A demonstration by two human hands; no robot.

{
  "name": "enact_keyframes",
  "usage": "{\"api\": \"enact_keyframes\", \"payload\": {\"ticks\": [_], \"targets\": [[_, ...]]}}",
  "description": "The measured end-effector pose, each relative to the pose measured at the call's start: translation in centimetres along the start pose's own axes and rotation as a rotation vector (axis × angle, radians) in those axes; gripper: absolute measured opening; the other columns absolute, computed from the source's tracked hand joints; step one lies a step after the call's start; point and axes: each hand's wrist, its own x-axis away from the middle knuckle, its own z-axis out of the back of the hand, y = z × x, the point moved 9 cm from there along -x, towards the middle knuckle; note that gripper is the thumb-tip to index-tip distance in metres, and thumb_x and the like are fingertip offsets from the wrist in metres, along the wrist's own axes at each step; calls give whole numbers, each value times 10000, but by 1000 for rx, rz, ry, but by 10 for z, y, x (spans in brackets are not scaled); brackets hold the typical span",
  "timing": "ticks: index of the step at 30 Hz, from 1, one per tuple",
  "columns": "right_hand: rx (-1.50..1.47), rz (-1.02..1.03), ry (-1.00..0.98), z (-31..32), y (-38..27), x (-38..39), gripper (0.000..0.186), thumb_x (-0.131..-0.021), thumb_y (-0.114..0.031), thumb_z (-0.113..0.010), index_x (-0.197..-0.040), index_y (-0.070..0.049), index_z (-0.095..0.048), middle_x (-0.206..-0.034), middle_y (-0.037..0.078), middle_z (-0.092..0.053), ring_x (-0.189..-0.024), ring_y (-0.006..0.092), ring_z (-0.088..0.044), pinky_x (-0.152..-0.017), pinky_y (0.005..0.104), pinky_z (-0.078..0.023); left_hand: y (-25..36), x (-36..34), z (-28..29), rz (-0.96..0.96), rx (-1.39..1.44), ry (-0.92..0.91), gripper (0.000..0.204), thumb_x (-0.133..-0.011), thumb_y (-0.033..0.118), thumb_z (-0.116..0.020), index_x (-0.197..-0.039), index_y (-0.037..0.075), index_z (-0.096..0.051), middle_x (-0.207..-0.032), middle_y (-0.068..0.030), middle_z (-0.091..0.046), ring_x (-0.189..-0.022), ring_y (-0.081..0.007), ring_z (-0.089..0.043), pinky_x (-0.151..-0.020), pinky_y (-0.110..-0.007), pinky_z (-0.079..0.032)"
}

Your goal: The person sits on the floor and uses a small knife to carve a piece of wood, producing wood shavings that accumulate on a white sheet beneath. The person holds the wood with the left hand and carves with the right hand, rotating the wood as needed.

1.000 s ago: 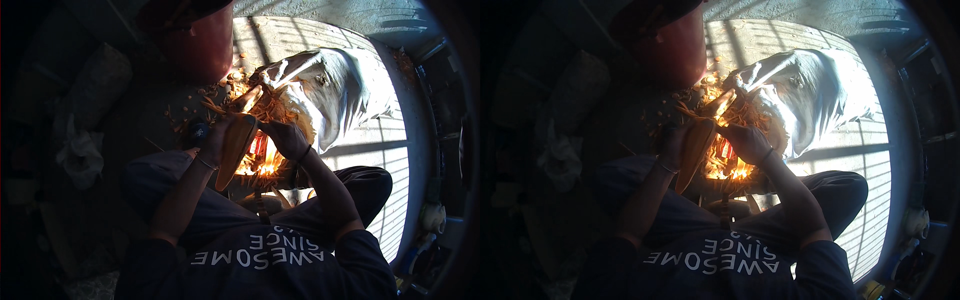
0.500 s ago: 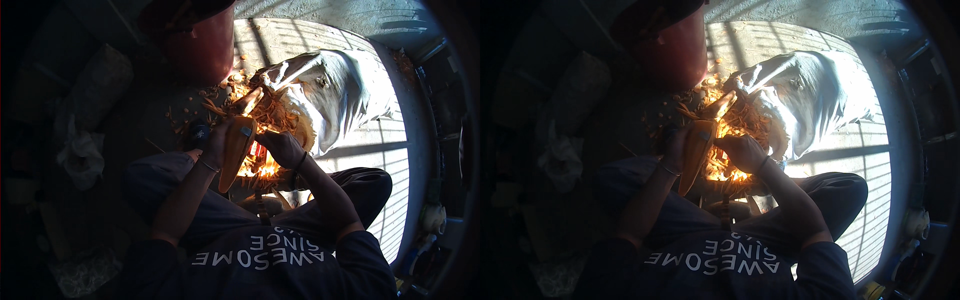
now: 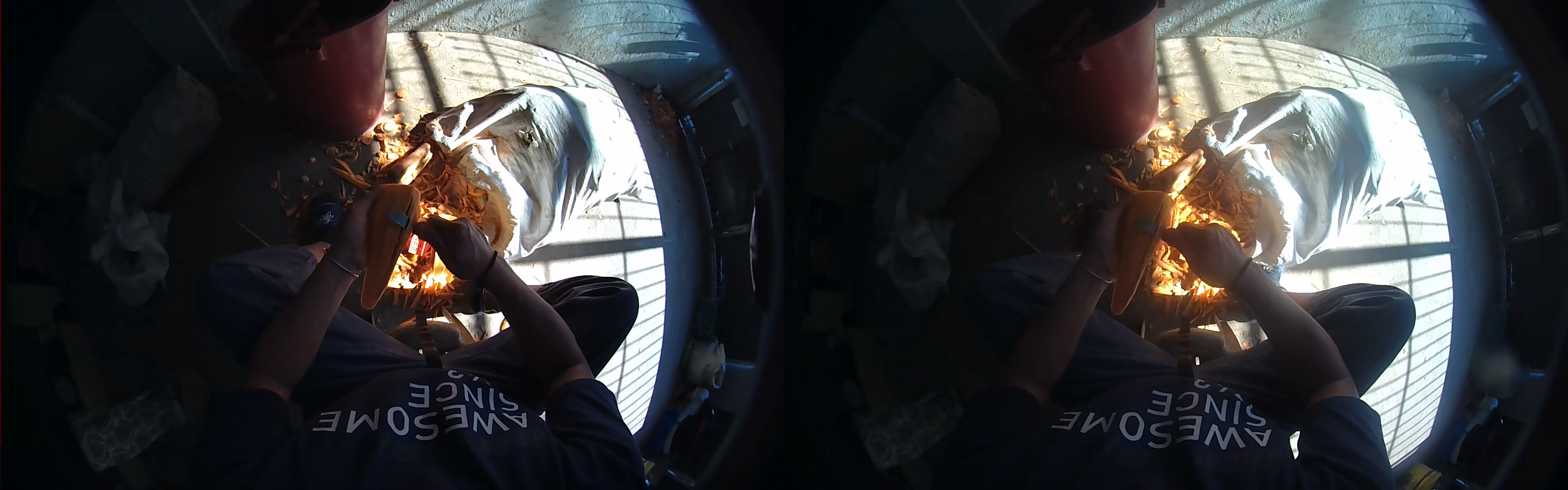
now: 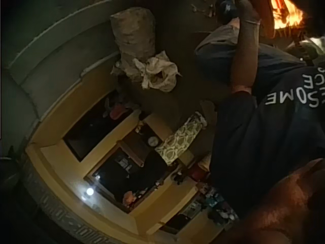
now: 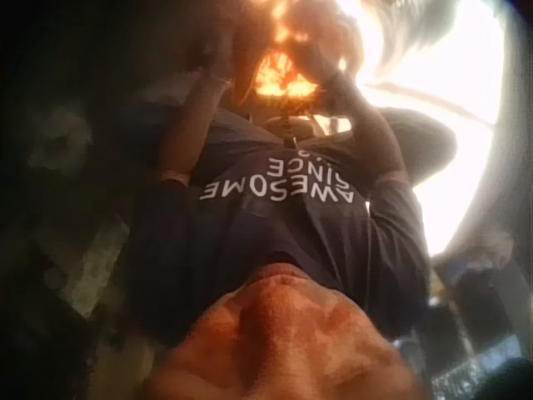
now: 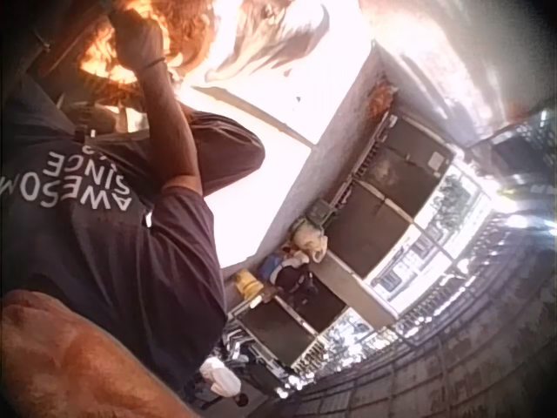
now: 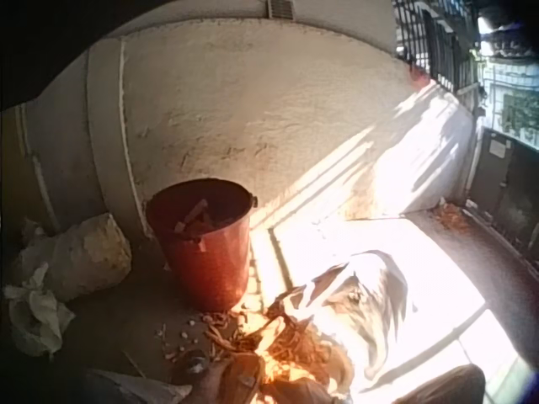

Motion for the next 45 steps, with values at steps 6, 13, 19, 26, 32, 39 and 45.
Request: {"api": "enact_keyframes", "payload": {"ticks": [6, 13, 19, 26, 32, 39, 45], "targets": [[72, -90, -183, -26, -8, 7, 257, -967, -197, -576, -1177, -147, -715, -809, 117, -712, -712, 296, -699, -660, 398, -543, 4, -4, 15, -25, -12, 34, 400, -1021, 418, -525, -1186, 70, -637, -1022, -76, -701, -877, -199, -704, -760, -358, -604], [-55, -107, -231, -35, -19, 13, 219, -1021, -213, -555, -1008, -42, -693, -725, 145, -651, -659, 340, -652, -608, 421, -484, 10, -4, 26, -45, -35, 51, 412, -1025, 429, -510, -1176, 69, -643, -1011, -72, -706, -863, -184, -705, -742, -339, -603], [-157, -7, -263, -39, -41, 18, 248, -1029, -244, -550, -987, -41, -687, -689, 158, -625, -636, 350, -636, -609, 429, -477, 20, 3, 18, -81, -59, 72, 438, -1025, 455, -499, -1174, 70, -644, -986, -82, -710, -831, -195, -712, -713, -345, -607], [-101, 98, -308, -53, -43, 28, 173, -982, -205, -583, -1093, -121, -686, -718, 83, -663, -616, 261, -687, -576, 377, -531, 31, 2, 24, -88, -72, 60, 504, -1031, 497, -436, -1188, 65, -644, -991, -94, -710, -839, -230, -713, -686, -385, -614], [-70, 126, -330, -46, -40, 28, 187, -979, -256, -615, -1023, -88, -686, -717, 68, -663, -587, 233, -657, -568, 390, -492, 43, 4, 30, -227, 77, 195, 521, -1025, 515, -408, -1209, 79, -627, -1033, -109, -691, -866, -263, -703, -743, -421, -610], [-889, -375, 106, -53, 43, 29, 221, -866, -187, -791, -919, -16, -661, -808, 23, -650, -674, 78, -580, -599, 281, -461, 38, 1, 42, -465, 34, 282, 504, -1012, 527, -426, -1206, 95, -599, -1073, -101, -661, -965, -256, -674, -837, -451, -581], [-765, -476, 210, -15, 92, 32, 301, -918, -39, -680, -1209, 23, -639, -874, 66, -722, -457, 20, -460, -425, 193, -327, 32, 19, 22, -389, 34, 303, 494, -1010, 527, -472, -1245, 105, -578, -1218, -92, -614, -1050, -248, -648, -842, -461, -568]]}}
